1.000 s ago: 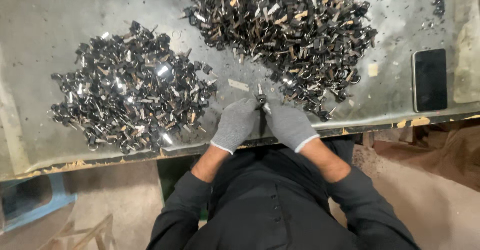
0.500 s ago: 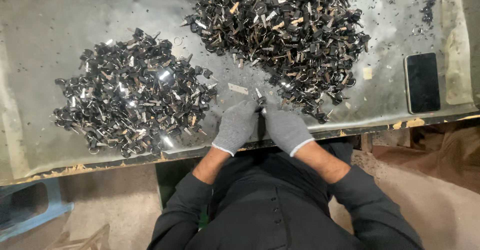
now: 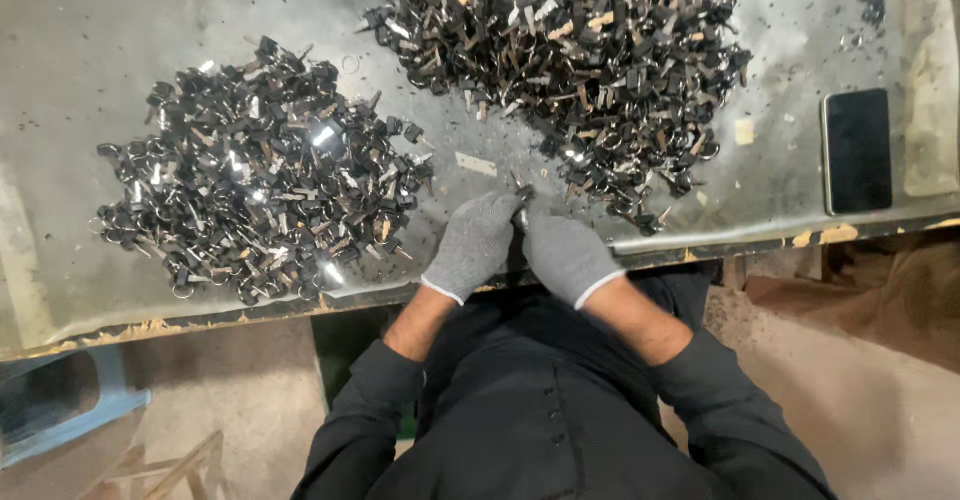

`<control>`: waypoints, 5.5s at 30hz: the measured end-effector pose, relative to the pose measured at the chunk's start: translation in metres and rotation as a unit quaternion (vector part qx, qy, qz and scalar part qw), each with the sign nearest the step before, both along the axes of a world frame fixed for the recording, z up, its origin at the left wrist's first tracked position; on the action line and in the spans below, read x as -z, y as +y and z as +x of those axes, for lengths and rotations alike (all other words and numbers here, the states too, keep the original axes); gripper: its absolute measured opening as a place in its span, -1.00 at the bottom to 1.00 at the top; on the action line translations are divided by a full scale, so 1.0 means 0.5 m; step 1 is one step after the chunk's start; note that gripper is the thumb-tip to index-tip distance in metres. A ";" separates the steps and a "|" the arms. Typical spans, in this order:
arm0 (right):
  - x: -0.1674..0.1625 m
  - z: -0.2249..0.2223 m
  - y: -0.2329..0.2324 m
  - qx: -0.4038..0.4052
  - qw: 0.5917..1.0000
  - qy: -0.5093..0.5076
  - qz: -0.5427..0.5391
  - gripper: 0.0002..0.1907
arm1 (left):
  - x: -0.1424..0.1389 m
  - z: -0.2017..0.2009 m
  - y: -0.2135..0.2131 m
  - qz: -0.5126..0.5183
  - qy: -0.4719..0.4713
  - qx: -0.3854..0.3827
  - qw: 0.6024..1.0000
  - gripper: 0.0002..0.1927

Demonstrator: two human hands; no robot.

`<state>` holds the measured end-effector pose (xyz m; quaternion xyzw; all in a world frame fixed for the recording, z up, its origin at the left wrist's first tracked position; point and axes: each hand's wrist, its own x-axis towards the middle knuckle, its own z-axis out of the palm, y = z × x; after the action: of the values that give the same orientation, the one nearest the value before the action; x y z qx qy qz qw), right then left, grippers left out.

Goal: The person sits at a workbench covered with large piles of small black metal castings and sorts them one at a time. They pick up individual parts with both gloved hands, look them over, and place each part onto one of the piles on the table.

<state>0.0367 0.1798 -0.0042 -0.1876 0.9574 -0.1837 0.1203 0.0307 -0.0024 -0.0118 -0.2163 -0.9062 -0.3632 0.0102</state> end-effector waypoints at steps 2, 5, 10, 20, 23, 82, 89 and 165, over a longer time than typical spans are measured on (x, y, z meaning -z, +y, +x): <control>-0.023 -0.018 0.022 -0.039 0.996 -0.012 -0.078 -0.61 | -0.012 0.001 0.001 0.023 -0.010 -0.013 1.000 -0.67; -0.054 -0.017 0.026 0.004 0.999 -0.051 0.012 -0.51 | -0.027 -0.002 0.003 0.066 -0.101 -0.083 0.989 -0.54; -0.056 0.023 -0.009 -0.001 0.993 0.103 0.052 -0.87 | -0.033 0.004 0.001 0.062 -0.001 -0.050 0.997 -0.61; 0.002 -0.010 -0.006 -0.006 0.994 -0.106 -0.018 -0.69 | -0.001 0.017 0.014 0.017 0.037 -0.038 0.998 -0.68; 0.005 -0.033 0.009 -0.034 0.985 -0.136 -0.096 -0.72 | -0.005 0.017 0.016 0.007 0.015 -0.068 0.998 -0.69; -0.050 -0.013 0.019 0.077 0.991 -0.106 -0.016 -0.60 | -0.034 0.035 0.024 0.024 0.004 -0.099 0.995 -0.72; -0.032 0.008 0.039 0.054 0.994 -0.032 -0.089 -0.62 | -0.072 0.048 0.014 -0.027 -0.085 -0.046 0.995 -0.79; -0.040 0.038 0.050 0.074 0.987 -0.122 -0.074 -0.29 | -0.056 0.026 -0.010 -0.027 0.199 -0.256 0.945 -0.92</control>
<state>0.0559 0.2048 0.0160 -0.1005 0.9305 -0.2843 0.2078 0.0439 -0.0074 0.0160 -0.0447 -0.9200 -0.2735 0.2773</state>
